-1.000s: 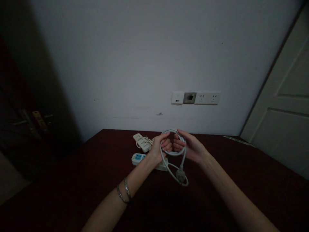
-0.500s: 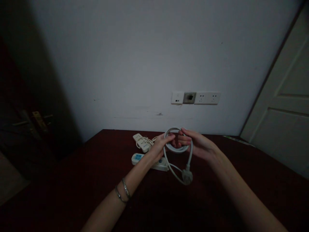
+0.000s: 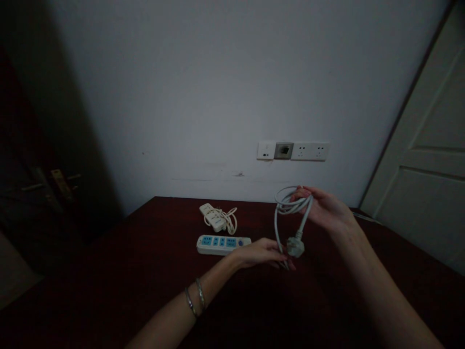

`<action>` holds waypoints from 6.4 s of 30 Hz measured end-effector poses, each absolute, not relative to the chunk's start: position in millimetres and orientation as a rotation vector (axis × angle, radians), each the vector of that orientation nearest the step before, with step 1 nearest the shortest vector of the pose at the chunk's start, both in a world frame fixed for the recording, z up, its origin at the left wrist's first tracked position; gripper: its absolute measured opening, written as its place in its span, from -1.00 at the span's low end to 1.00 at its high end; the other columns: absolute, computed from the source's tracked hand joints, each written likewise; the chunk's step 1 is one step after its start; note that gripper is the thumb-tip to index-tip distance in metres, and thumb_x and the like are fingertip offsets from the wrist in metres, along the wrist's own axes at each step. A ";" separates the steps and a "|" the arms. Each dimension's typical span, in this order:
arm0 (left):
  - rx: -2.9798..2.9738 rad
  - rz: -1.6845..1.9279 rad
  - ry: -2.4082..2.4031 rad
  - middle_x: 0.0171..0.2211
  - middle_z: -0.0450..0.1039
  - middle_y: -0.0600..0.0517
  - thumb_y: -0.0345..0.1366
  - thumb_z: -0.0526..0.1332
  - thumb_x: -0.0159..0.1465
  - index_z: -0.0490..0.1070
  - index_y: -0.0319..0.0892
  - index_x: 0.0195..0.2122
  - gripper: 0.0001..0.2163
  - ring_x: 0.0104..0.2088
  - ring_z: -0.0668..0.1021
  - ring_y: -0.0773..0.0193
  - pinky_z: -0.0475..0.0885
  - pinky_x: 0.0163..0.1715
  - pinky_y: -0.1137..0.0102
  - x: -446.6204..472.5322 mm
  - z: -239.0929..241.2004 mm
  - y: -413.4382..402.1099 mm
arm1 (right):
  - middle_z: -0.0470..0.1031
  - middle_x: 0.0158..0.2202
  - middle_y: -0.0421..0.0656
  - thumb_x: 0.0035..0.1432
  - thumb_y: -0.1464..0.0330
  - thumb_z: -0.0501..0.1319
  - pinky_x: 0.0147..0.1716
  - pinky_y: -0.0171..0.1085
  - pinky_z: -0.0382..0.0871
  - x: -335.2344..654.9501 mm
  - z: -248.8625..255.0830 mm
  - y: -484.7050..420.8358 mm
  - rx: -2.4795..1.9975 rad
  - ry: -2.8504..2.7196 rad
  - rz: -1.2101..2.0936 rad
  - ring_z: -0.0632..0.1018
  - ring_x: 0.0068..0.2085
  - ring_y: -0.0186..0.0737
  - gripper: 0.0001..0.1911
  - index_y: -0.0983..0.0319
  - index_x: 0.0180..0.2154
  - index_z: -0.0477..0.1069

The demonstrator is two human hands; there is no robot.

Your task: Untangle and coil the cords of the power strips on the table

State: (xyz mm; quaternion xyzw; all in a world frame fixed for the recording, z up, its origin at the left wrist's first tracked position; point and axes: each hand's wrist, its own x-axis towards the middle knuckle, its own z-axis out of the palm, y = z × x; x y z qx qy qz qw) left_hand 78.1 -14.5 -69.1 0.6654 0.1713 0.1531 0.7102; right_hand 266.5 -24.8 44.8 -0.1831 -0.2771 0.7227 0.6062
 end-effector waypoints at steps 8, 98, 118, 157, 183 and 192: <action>1.718 0.489 0.559 -0.62 0.33 0.12 -0.19 0.02 0.27 0.28 -0.21 -0.30 -0.81 -0.55 0.42 0.38 0.29 -0.44 0.47 88.1 -67.4 -19.3 | 0.41 -0.54 -0.22 0.00 0.53 0.17 -0.47 -0.34 0.42 279.7 37.2 -15.7 -0.677 -0.737 1.417 0.44 -0.51 -0.38 -0.93 0.26 -0.42 0.33; 2.702 0.611 1.938 -0.20 0.39 -0.24 -0.24 0.18 0.12 0.32 -0.32 -0.17 -0.70 -0.15 0.45 -0.03 0.37 -0.29 0.24 47.8 -15.5 -30.1 | 0.07 -0.85 -0.43 0.21 0.40 0.05 -0.73 -0.49 0.06 247.7 35.3 -32.6 -0.240 -0.819 1.962 0.13 -0.82 -0.58 -0.80 0.30 -0.47 0.27; 2.299 0.510 0.800 -0.23 0.46 -0.04 -0.19 0.29 -0.04 0.41 -0.25 -0.08 -0.53 -0.25 0.46 0.23 0.33 -0.27 0.40 -9.6 8.0 20.8 | -0.06 -0.83 -0.48 0.24 0.40 0.00 -0.71 -0.50 0.05 241.9 47.7 -50.0 -0.105 -0.842 1.897 -0.01 -0.82 -0.56 -0.79 0.24 -0.47 0.11; 2.481 0.178 1.021 0.12 0.18 -0.26 -0.08 0.36 -0.12 0.09 -0.26 0.16 -0.16 0.11 0.27 -0.06 0.19 0.03 0.20 23.6 -73.5 34.2 | -0.01 -0.83 -0.41 0.15 0.41 0.10 -0.71 -0.47 0.01 254.9 -16.9 8.1 -0.471 -0.823 2.156 0.01 -0.78 -0.57 -0.65 0.27 -0.63 0.08; 0.759 1.051 0.552 -0.66 0.36 0.07 -0.41 0.27 0.02 0.39 -0.33 -0.50 -0.91 -0.65 0.39 0.44 0.31 -0.54 0.50 70.5 -80.7 37.2 | 0.39 -0.63 -0.16 0.06 0.42 0.09 -0.61 -0.45 0.33 206.6 -45.6 11.1 -0.752 -0.783 1.934 0.42 -0.61 -0.41 -0.84 0.31 -0.55 0.28; 0.692 0.973 0.546 -0.71 0.29 0.11 -0.47 0.18 0.10 0.34 -0.30 -0.52 -0.93 -0.70 0.34 0.47 0.28 -0.57 0.51 60.0 -70.4 39.4 | 0.35 -0.67 -0.24 0.08 0.46 0.13 -0.59 -0.42 0.36 191.9 -38.8 3.8 -0.859 -0.826 1.748 0.41 -0.63 -0.42 -0.89 0.31 -0.48 0.33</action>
